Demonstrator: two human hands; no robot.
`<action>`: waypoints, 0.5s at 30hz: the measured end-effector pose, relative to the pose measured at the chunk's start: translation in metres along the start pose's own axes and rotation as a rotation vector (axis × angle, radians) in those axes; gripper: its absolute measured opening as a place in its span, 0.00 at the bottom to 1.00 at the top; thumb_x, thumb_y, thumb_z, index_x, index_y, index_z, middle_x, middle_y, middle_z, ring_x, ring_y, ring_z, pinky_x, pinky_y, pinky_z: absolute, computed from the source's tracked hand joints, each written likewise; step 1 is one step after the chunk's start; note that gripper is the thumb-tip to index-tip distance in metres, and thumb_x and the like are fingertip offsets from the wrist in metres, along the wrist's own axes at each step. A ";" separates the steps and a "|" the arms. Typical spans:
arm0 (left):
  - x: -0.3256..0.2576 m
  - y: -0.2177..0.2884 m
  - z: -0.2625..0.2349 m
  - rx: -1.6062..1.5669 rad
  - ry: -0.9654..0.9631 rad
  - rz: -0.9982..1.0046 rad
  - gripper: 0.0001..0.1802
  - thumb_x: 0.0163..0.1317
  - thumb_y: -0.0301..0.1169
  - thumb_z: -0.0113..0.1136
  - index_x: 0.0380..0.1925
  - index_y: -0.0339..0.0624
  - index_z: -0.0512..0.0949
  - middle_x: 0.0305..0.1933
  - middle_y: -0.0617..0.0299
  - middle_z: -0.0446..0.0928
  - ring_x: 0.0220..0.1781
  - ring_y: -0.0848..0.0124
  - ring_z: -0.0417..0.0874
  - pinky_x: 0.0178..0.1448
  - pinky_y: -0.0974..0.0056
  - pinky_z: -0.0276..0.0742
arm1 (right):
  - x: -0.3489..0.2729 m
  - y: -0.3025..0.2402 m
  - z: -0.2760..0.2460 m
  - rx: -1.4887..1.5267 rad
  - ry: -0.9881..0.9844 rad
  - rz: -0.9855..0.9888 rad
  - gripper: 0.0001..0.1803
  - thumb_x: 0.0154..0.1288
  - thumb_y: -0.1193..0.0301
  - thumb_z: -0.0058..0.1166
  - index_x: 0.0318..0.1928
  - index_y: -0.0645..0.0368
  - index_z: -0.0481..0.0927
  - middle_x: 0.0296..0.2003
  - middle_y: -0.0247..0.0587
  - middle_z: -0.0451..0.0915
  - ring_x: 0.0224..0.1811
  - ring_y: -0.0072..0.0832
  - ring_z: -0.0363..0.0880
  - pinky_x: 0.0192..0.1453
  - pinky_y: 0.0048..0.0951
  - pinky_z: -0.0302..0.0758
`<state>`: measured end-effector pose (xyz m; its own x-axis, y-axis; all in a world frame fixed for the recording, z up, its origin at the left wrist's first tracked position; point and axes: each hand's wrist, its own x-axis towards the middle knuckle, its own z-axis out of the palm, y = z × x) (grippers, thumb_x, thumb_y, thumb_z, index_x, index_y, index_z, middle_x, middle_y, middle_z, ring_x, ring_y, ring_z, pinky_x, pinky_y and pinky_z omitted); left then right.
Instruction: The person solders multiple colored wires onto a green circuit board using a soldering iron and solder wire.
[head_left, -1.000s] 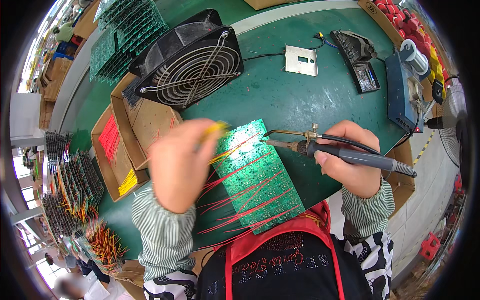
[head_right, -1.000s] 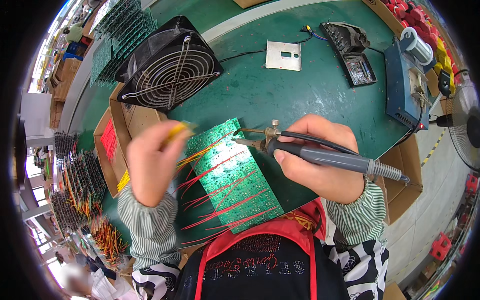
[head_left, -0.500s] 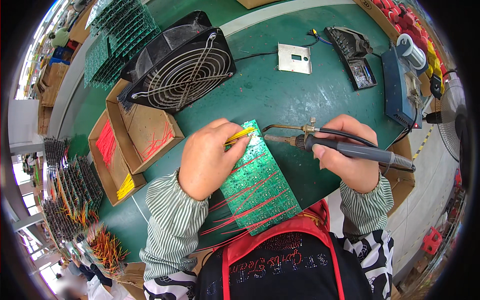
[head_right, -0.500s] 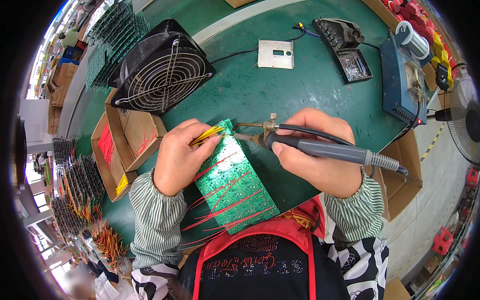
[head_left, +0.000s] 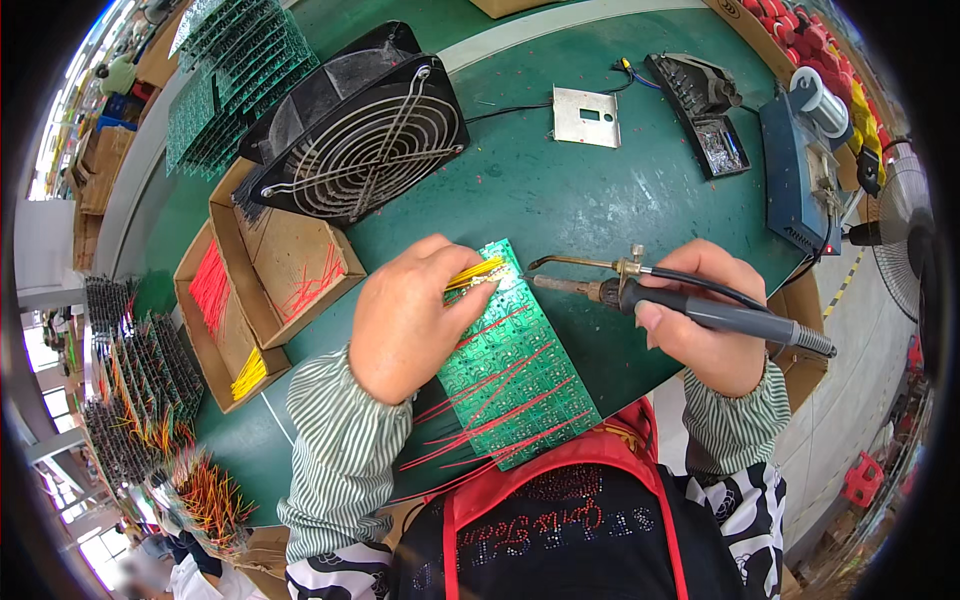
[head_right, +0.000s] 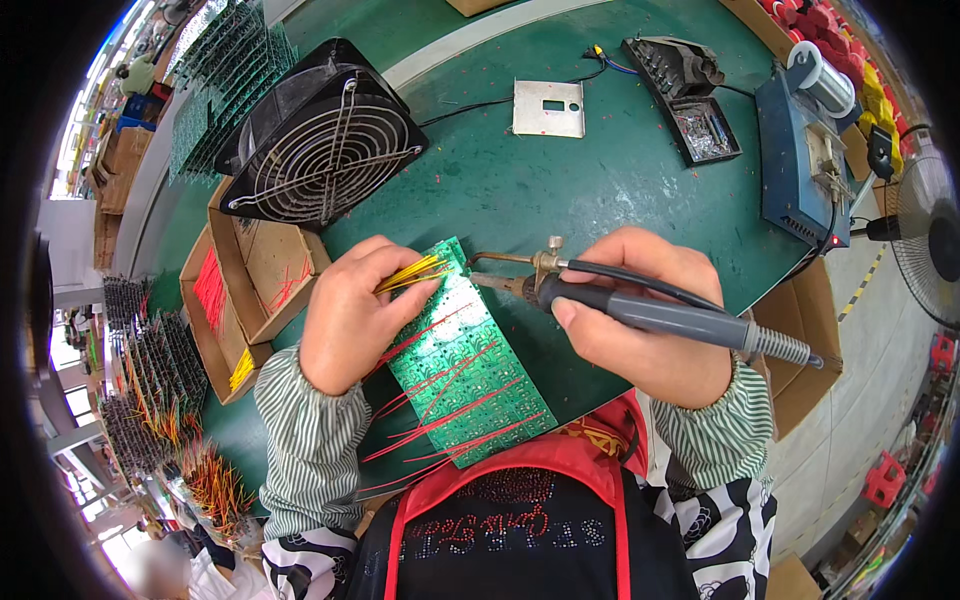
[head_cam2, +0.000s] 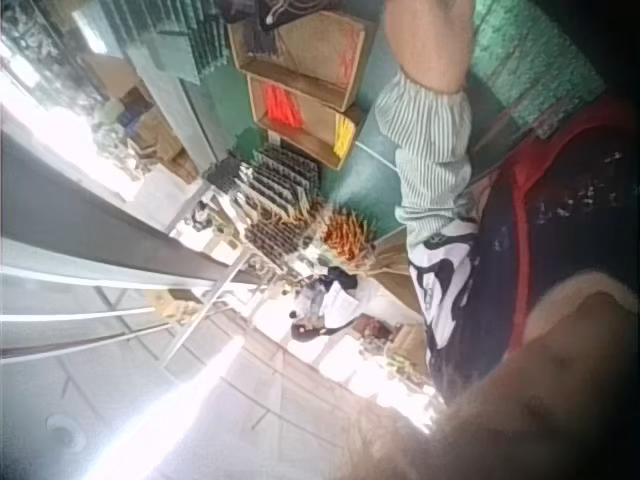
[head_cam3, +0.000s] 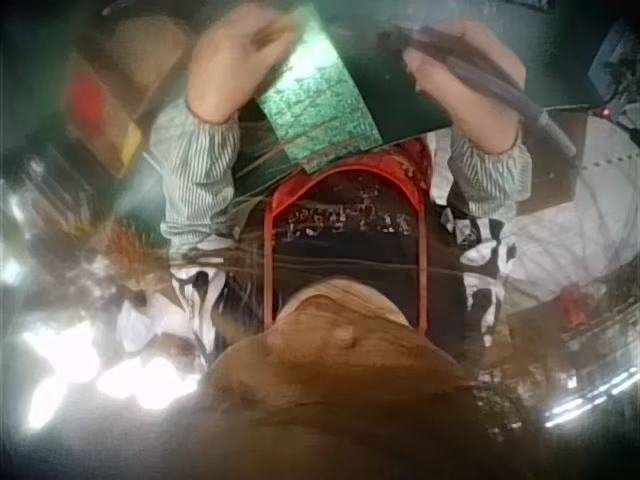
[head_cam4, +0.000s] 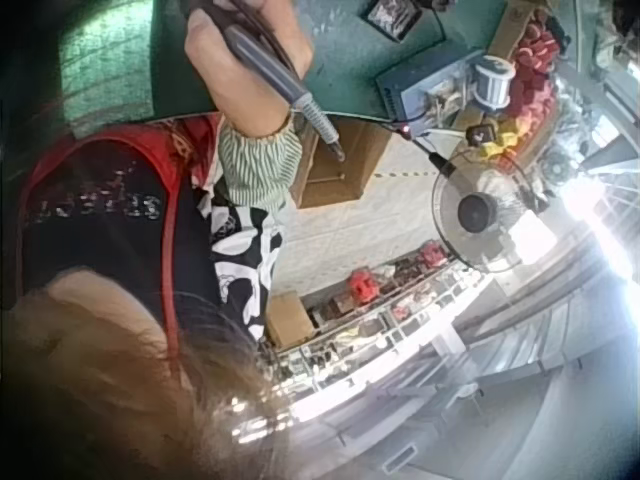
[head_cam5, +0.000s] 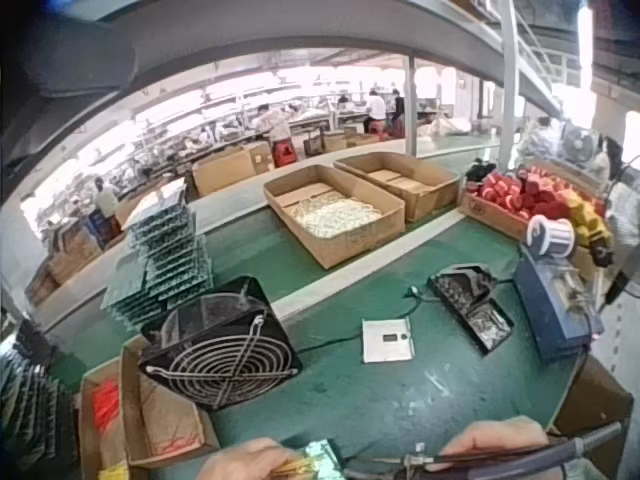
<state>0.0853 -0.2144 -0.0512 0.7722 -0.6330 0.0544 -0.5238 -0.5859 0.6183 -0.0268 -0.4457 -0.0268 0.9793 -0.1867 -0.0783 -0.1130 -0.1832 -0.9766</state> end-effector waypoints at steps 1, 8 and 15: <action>-0.001 0.002 -0.005 -0.001 -0.002 0.002 0.09 0.51 0.28 0.66 0.30 0.34 0.79 0.28 0.56 0.74 0.25 0.63 0.75 0.30 0.64 0.70 | -0.001 0.001 0.000 0.000 0.002 0.001 0.10 0.50 0.74 0.62 0.33 0.65 0.77 0.24 0.33 0.80 0.26 0.14 0.75 0.30 0.18 0.71; -0.009 -0.009 -0.017 0.097 -0.125 -0.056 0.11 0.51 0.34 0.65 0.29 0.37 0.79 0.30 0.54 0.75 0.31 0.55 0.78 0.36 0.57 0.73 | -0.001 0.003 0.017 0.008 -0.023 -0.032 0.10 0.50 0.73 0.63 0.33 0.63 0.78 0.23 0.33 0.79 0.24 0.13 0.75 0.28 0.18 0.71; -0.009 -0.013 -0.015 -0.041 -0.112 -0.108 0.10 0.52 0.31 0.64 0.29 0.36 0.80 0.30 0.55 0.75 0.29 0.57 0.78 0.34 0.59 0.73 | 0.004 0.007 0.023 -0.036 -0.016 -0.088 0.10 0.49 0.73 0.63 0.32 0.62 0.78 0.22 0.32 0.79 0.24 0.14 0.75 0.28 0.18 0.71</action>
<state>0.0900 -0.1933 -0.0481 0.7770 -0.6214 -0.1006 -0.4231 -0.6338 0.6476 -0.0194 -0.4255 -0.0391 0.9882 -0.1532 0.0043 -0.0319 -0.2328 -0.9720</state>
